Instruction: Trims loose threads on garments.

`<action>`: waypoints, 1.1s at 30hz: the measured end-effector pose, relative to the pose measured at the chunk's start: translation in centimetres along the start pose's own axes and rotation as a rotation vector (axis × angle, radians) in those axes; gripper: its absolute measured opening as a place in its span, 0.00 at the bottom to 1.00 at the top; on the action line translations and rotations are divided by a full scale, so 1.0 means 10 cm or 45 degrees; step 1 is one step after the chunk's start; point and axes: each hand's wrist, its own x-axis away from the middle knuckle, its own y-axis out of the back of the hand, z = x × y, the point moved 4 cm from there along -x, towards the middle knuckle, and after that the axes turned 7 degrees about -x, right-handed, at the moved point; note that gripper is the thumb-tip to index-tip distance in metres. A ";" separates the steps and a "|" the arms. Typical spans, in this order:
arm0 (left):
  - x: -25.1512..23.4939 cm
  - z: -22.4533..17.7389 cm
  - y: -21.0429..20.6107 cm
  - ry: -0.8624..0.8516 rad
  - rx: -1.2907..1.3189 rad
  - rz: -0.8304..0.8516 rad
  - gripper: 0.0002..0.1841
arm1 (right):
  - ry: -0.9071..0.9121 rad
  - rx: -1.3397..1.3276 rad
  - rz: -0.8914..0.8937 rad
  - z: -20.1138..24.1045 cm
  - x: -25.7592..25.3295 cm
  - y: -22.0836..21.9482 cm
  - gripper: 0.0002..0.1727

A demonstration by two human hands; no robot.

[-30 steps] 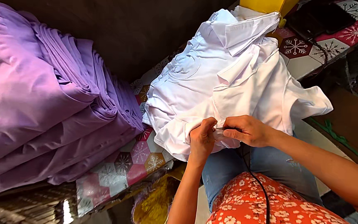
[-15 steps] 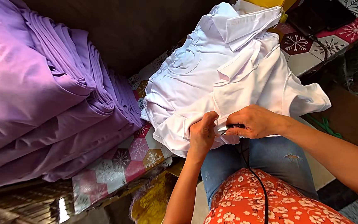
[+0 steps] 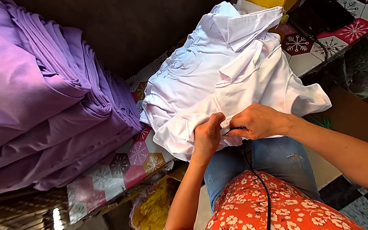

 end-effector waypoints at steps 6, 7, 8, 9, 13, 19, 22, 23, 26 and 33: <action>0.07 0.03 0.02 0.237 0.152 -0.065 0.09 | -0.315 -0.273 -0.176 -0.12 0.11 -0.01 0.25; 0.10 0.01 0.09 0.275 0.180 -0.104 0.09 | -0.387 -0.452 -0.150 -0.14 0.11 -0.07 0.25; 0.15 -0.03 0.22 0.316 0.181 -0.142 0.09 | -0.424 -0.616 -0.139 -0.14 0.10 -0.16 0.21; 0.24 -0.06 0.41 0.382 0.139 -0.179 0.09 | -0.417 -0.723 -0.157 -0.11 0.09 -0.25 0.15; 0.82 0.11 1.52 0.894 -0.366 -0.288 0.09 | -0.199 -0.643 -0.392 0.07 0.12 -0.29 0.08; 1.82 0.51 2.03 1.531 -0.967 0.315 0.20 | 0.058 0.027 -0.417 0.29 0.11 -0.17 0.09; 1.42 0.07 1.28 1.335 -0.132 0.279 0.20 | 0.196 0.162 -0.592 0.46 0.09 -0.09 0.09; 1.24 -0.11 0.95 1.305 0.342 0.230 0.28 | 0.253 0.193 -0.654 0.50 0.10 -0.08 0.08; 0.71 -0.42 0.27 1.225 1.285 0.158 0.34 | 0.394 0.302 -0.786 0.61 0.16 -0.09 0.06; 0.25 -0.50 0.15 1.333 1.594 -0.477 0.16 | 0.121 0.252 -0.891 0.56 0.33 -0.19 0.07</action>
